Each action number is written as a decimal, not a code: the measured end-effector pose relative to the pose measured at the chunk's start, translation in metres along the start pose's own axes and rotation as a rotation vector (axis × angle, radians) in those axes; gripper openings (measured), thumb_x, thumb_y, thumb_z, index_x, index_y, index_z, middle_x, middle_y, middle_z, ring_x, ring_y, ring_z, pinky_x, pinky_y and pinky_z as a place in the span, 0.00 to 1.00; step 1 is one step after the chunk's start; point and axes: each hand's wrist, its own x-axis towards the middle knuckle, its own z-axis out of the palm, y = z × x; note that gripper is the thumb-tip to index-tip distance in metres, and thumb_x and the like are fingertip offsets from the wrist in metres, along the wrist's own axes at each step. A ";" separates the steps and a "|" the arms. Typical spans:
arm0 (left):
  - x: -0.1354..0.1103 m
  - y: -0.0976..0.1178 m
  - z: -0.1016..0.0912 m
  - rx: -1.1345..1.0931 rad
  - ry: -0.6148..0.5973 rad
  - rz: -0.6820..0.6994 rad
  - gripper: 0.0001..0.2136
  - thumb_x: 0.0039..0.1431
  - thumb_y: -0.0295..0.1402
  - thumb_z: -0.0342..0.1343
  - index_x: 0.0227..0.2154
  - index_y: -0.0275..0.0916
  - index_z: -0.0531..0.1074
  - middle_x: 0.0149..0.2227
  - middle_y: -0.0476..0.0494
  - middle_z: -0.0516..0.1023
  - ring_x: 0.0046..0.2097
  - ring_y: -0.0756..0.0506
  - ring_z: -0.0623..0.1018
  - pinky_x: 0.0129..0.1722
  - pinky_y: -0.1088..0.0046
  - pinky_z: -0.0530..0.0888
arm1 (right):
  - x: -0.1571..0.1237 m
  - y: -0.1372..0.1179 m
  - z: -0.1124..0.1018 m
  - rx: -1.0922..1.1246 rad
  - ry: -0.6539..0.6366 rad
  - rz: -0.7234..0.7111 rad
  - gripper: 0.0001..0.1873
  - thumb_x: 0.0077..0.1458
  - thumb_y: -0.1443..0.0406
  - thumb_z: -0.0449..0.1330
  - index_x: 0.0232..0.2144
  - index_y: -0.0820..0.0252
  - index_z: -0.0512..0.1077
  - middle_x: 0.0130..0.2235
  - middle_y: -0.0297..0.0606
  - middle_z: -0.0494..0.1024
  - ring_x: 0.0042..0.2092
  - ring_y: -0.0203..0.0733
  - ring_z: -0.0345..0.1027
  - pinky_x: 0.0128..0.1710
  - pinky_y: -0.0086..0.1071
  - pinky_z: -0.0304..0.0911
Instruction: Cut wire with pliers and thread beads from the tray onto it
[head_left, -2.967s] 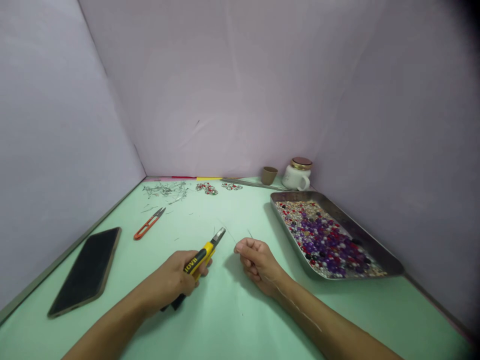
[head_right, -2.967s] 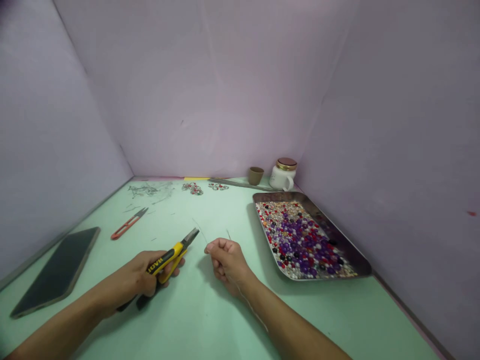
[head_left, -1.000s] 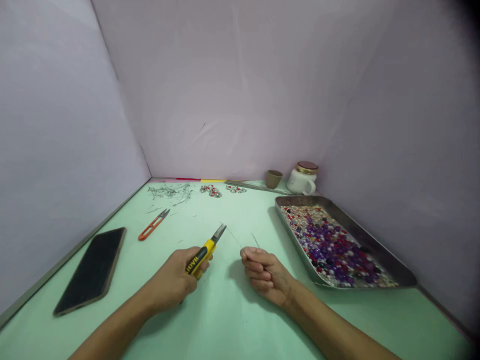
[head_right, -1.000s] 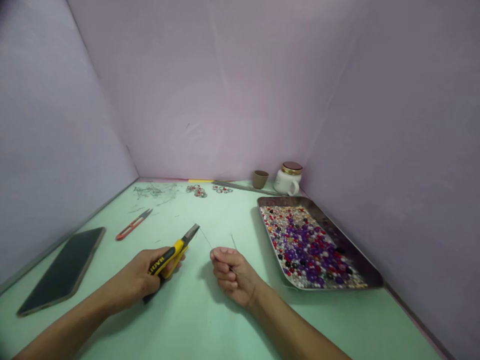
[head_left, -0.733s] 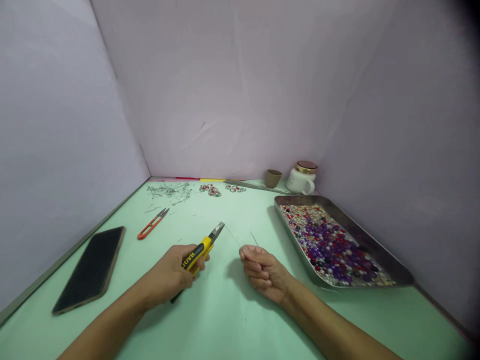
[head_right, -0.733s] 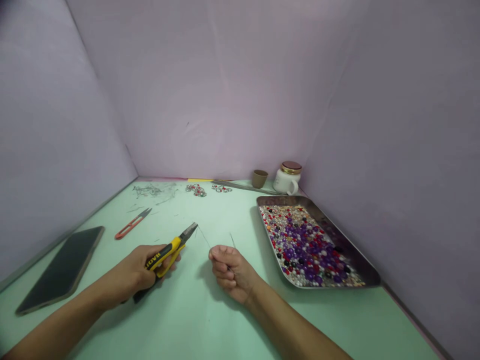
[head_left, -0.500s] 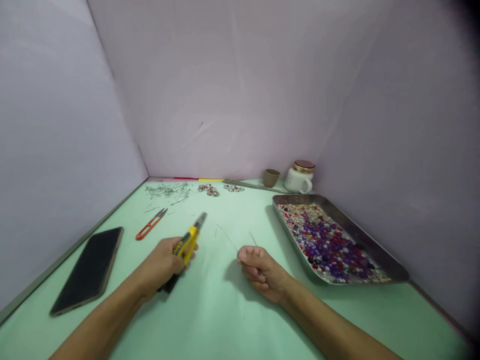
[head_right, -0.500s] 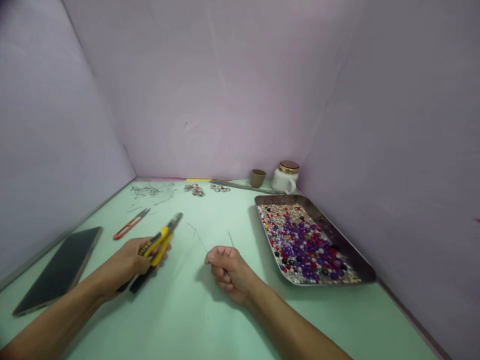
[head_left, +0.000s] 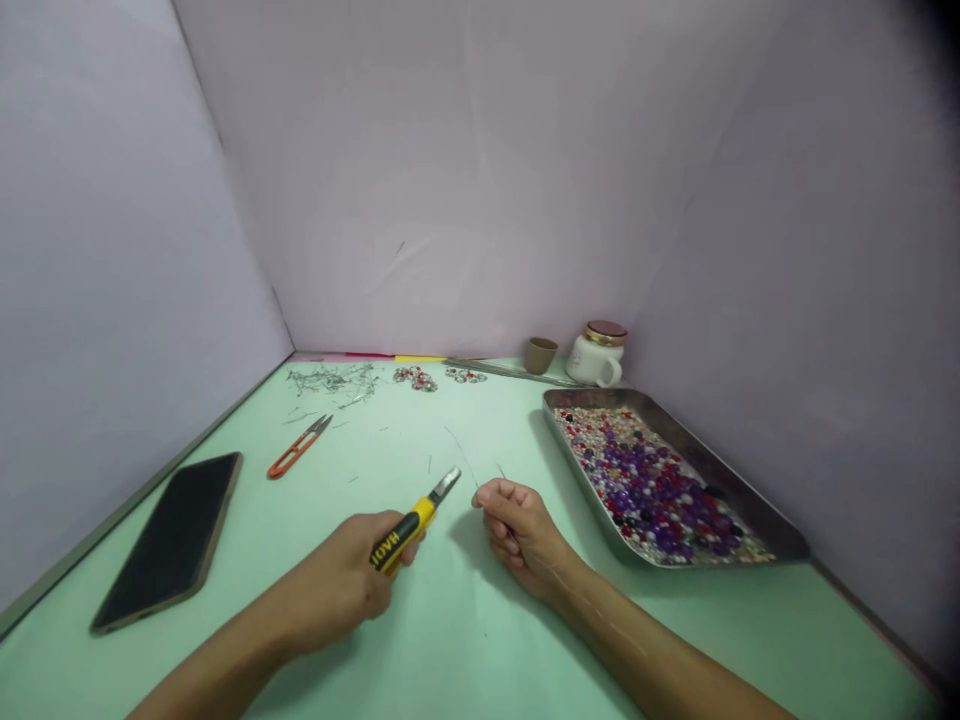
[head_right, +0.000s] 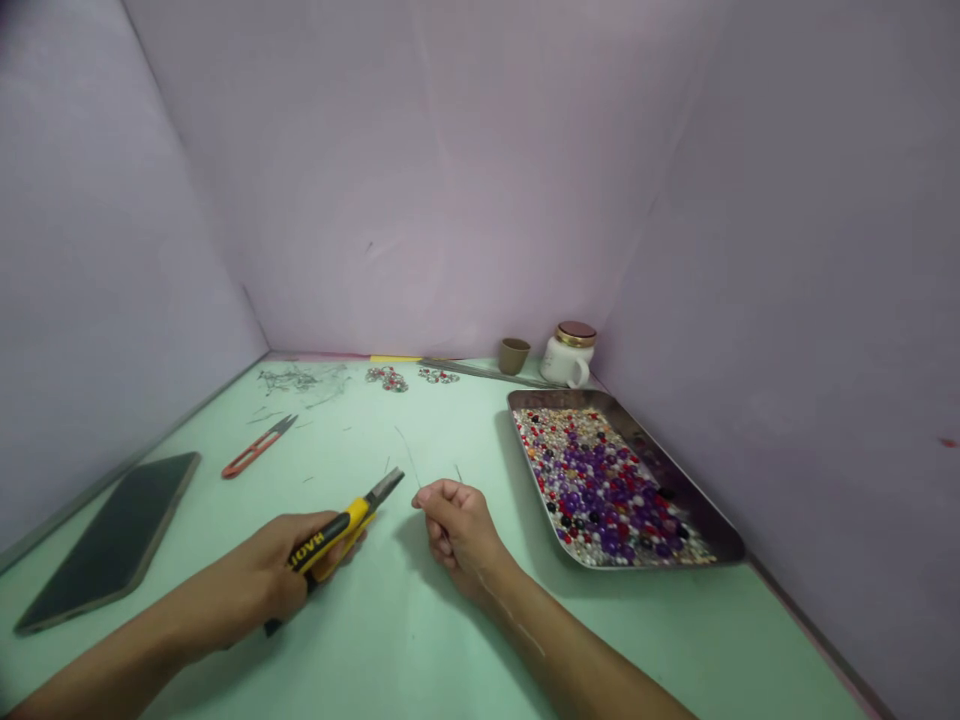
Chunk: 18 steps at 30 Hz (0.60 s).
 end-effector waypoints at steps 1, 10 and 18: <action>-0.001 0.000 0.002 0.020 -0.010 0.002 0.11 0.29 0.21 0.41 0.21 0.39 0.56 0.20 0.55 0.54 0.23 0.53 0.56 0.23 0.77 0.56 | -0.001 0.000 0.001 -0.010 -0.003 0.003 0.12 0.41 0.61 0.61 0.22 0.63 0.65 0.11 0.21 0.58 0.11 0.22 0.41 0.07 0.18 0.35; 0.005 -0.013 0.010 0.217 0.048 0.038 0.12 0.30 0.21 0.40 0.23 0.39 0.58 0.21 0.54 0.58 0.25 0.52 0.58 0.23 0.77 0.56 | 0.000 0.000 0.008 -0.148 0.047 0.028 0.14 0.38 0.59 0.62 0.20 0.62 0.63 0.10 0.21 0.58 0.09 0.22 0.41 0.06 0.19 0.37; 0.007 -0.005 0.000 0.210 0.103 0.042 0.10 0.30 0.21 0.41 0.21 0.38 0.57 0.21 0.54 0.57 0.24 0.52 0.57 0.23 0.77 0.55 | -0.001 -0.006 0.007 -0.231 -0.040 0.055 0.12 0.39 0.60 0.61 0.21 0.64 0.66 0.11 0.23 0.61 0.10 0.23 0.45 0.07 0.19 0.44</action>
